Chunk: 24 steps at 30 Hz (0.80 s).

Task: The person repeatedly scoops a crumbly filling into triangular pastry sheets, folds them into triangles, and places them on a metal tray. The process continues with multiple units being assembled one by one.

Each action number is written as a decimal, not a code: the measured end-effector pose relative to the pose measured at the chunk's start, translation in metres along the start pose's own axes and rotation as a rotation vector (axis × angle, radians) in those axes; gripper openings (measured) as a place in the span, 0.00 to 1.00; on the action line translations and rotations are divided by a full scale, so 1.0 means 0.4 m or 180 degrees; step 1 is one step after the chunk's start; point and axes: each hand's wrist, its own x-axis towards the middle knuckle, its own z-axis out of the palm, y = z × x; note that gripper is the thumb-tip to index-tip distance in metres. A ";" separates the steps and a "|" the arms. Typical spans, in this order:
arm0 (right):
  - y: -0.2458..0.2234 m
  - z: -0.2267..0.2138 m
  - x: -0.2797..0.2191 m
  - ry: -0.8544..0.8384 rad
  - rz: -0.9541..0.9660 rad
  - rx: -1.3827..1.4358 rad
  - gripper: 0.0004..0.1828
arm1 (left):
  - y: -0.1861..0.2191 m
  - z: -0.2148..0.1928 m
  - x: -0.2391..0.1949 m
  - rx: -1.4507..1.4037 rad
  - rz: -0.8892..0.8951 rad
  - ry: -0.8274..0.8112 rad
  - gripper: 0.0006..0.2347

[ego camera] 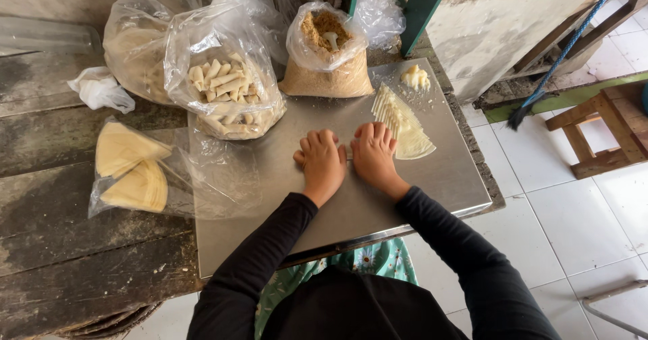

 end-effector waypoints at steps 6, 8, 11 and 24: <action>0.016 0.045 0.129 0.0013 0.0156 -0.0095 0.16 | -0.027 0.043 0.128 0.0284 0.0157 0.0335 0.11; 0.024 0.050 0.168 0.0094 0.0147 -0.0113 0.16 | -0.034 0.037 0.154 0.0250 0.0241 0.0295 0.09; 0.041 0.025 0.196 0.0111 0.0270 0.0057 0.14 | -0.045 0.006 0.174 0.0018 0.0434 -0.0150 0.08; 0.113 -0.274 0.025 0.1082 -0.0172 0.0471 0.04 | -0.010 -0.289 0.162 0.1063 0.1366 0.1659 0.08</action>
